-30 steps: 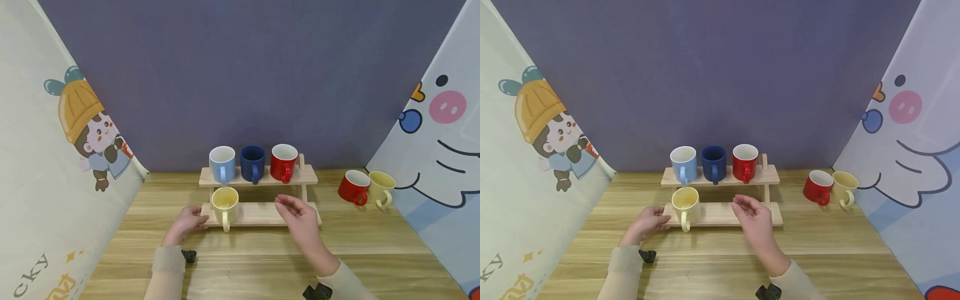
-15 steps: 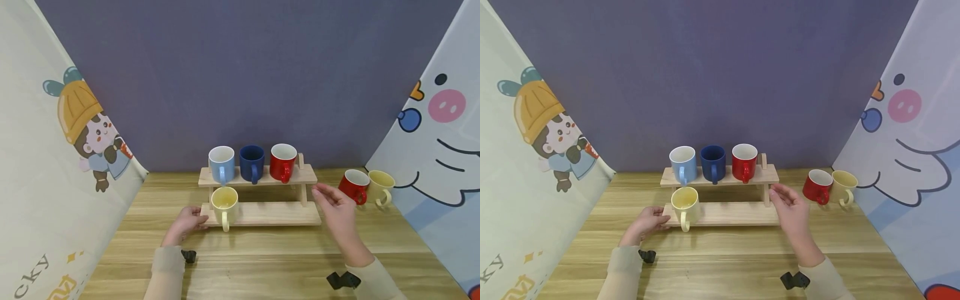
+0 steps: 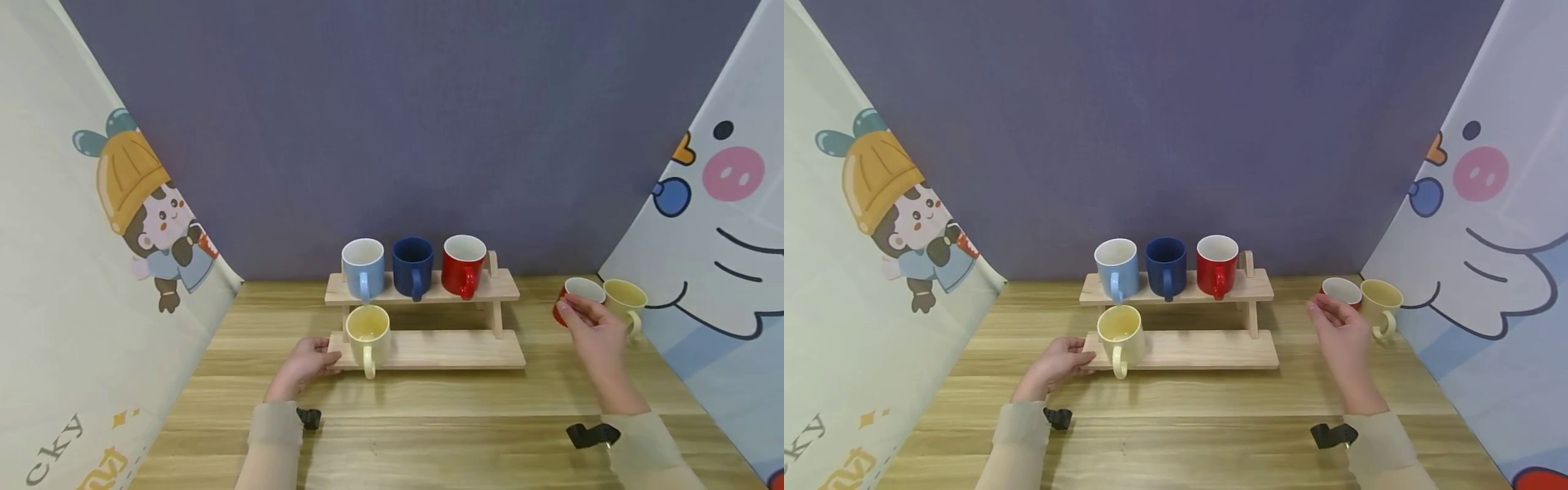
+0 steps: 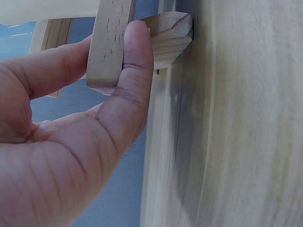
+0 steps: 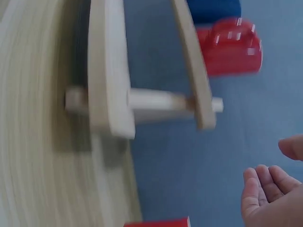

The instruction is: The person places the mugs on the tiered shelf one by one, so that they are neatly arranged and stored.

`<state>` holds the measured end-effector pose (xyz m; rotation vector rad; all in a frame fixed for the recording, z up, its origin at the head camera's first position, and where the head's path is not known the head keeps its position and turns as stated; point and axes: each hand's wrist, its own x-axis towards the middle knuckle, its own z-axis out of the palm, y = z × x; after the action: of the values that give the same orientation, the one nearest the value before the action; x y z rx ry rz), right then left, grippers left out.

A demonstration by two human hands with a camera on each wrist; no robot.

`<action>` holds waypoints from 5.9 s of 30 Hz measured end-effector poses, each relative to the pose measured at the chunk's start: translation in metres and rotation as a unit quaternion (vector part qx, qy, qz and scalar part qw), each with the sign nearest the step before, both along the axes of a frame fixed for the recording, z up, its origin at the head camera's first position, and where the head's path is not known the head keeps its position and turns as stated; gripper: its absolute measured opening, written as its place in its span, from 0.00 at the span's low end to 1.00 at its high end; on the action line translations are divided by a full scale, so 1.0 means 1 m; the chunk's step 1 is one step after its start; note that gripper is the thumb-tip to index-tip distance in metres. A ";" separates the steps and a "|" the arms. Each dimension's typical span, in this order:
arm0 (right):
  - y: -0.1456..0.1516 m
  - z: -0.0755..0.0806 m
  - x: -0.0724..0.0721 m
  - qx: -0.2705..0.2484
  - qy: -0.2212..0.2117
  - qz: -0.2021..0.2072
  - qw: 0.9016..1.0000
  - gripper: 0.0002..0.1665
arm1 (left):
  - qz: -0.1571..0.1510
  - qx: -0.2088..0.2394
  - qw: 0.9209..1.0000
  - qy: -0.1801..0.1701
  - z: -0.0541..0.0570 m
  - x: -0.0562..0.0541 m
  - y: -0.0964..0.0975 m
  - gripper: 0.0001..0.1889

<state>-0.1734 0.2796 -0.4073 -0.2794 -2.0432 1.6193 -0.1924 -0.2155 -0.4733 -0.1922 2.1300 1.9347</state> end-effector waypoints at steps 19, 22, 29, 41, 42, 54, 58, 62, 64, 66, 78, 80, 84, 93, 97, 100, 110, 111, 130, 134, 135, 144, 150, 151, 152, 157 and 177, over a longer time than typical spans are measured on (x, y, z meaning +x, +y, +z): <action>0.079 -0.033 -0.018 0.075 -0.143 -0.078 0.984 0.33 | -0.004 0.004 1.000 -0.001 0.002 0.001 0.000 0.21; 0.085 -0.038 -0.019 0.110 -0.161 -0.065 0.979 0.34 | -0.007 0.003 1.000 -0.001 0.003 0.000 0.000 0.21; 0.098 -0.053 -0.025 0.153 -0.210 -0.033 0.965 0.37 | 0.001 0.000 1.000 -0.005 0.002 0.000 0.001 0.20; 0.111 -0.075 -0.042 0.145 -0.217 -0.005 0.965 0.40 | -0.005 0.004 1.000 -0.002 0.003 0.001 0.000 0.26; 0.112 -0.076 -0.044 0.143 -0.218 -0.004 0.965 0.40 | -0.008 0.004 1.000 0.000 0.003 0.001 0.000 0.25; 0.115 -0.080 -0.048 0.102 -0.212 0.040 0.971 0.41 | 0.003 -0.002 1.000 -0.002 -0.001 0.000 0.000 0.19; 0.119 -0.082 -0.048 0.113 -0.195 0.065 0.972 0.40 | 0.003 0.000 1.000 -0.002 -0.002 0.000 0.000 0.19; 0.123 -0.083 -0.048 0.129 -0.182 0.092 0.970 0.38 | 0.003 -0.001 1.000 -0.001 -0.002 0.000 0.000 0.19; 0.123 -0.083 -0.049 0.121 -0.176 0.104 0.971 0.38 | 0.003 0.000 1.000 -0.002 -0.002 0.000 0.000 0.19; 0.122 -0.082 -0.049 0.120 -0.172 0.112 0.971 0.38 | 0.003 0.000 1.000 -0.003 -0.002 0.000 0.000 0.19; 0.112 -0.080 -0.046 0.056 -0.161 0.101 0.980 0.37 | 0.003 0.002 1.000 -0.006 -0.002 -0.001 0.001 0.21; 0.109 -0.078 -0.046 0.035 -0.157 0.101 0.982 0.37 | 0.003 0.004 1.000 -0.004 -0.001 -0.001 0.001 0.21; 0.104 -0.073 -0.044 0.013 -0.154 0.098 0.983 0.36 | 0.001 0.003 1.000 -0.001 -0.001 -0.001 0.001 0.21; 0.088 -0.059 -0.034 -0.051 -0.104 0.081 0.990 0.22 | -0.001 0.004 1.000 0.001 -0.001 -0.001 0.000 0.19; 0.080 -0.051 -0.028 -0.093 -0.066 0.084 0.990 0.15 | -0.004 0.003 1.000 0.002 0.000 0.001 0.000 0.20; 0.073 -0.045 -0.023 -0.085 -0.064 0.079 0.991 0.15 | -0.004 0.003 1.000 0.002 0.001 0.001 0.000 0.20; 0.052 -0.028 -0.006 -0.058 -0.074 0.045 0.995 0.17 | -0.009 0.002 1.000 0.001 0.001 0.002 0.000 0.22; 0.049 -0.026 -0.005 -0.059 -0.071 0.047 0.995 0.16 | -0.007 0.003 1.000 0.000 0.000 0.002 0.000 0.22; -0.007 -0.006 0.031 -0.012 -0.044 0.024 0.999 0.19 | -0.004 -0.003 1.000 0.001 -0.001 0.002 -0.001 0.22; -0.018 -0.005 0.038 0.010 -0.036 0.024 0.999 0.19 | -0.006 -0.004 1.000 0.002 0.001 0.002 -0.001 0.22; -0.021 -0.005 0.039 0.012 -0.032 0.025 0.999 0.19 | -0.007 -0.003 1.000 0.002 0.001 0.002 -0.001 0.22; -0.047 -0.002 0.051 -0.041 -0.040 0.029 0.998 0.18 | -0.004 0.002 1.000 0.001 0.002 0.003 -0.001 0.21; -0.064 -0.001 0.060 -0.069 -0.042 0.028 0.996 0.16 | -0.003 0.001 1.000 -0.003 0.002 0.004 0.000 0.21; -0.068 -0.001 0.062 -0.079 -0.037 0.028 0.996 0.15 | -0.003 0.001 1.000 -0.003 0.003 0.004 0.000 0.21; -0.071 -0.001 0.063 -0.089 -0.031 0.030 0.995 0.14 | -0.003 0.001 1.000 -0.003 0.003 0.004 0.001 0.21; -0.089 -0.003 0.070 -0.100 0.008 0.053 0.994 0.11 | -0.005 -0.002 1.000 -0.002 0.004 0.003 0.001 0.23; -0.168 -0.021 0.072 -0.095 0.000 0.138 0.986 0.09 | -0.001 -0.002 1.000 -0.002 0.004 0.001 0.000 0.22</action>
<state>-0.1011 0.1114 -0.4280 -0.0635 -1.9995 1.9855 -0.1912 -0.2158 -0.4696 -0.1938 2.1311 1.9284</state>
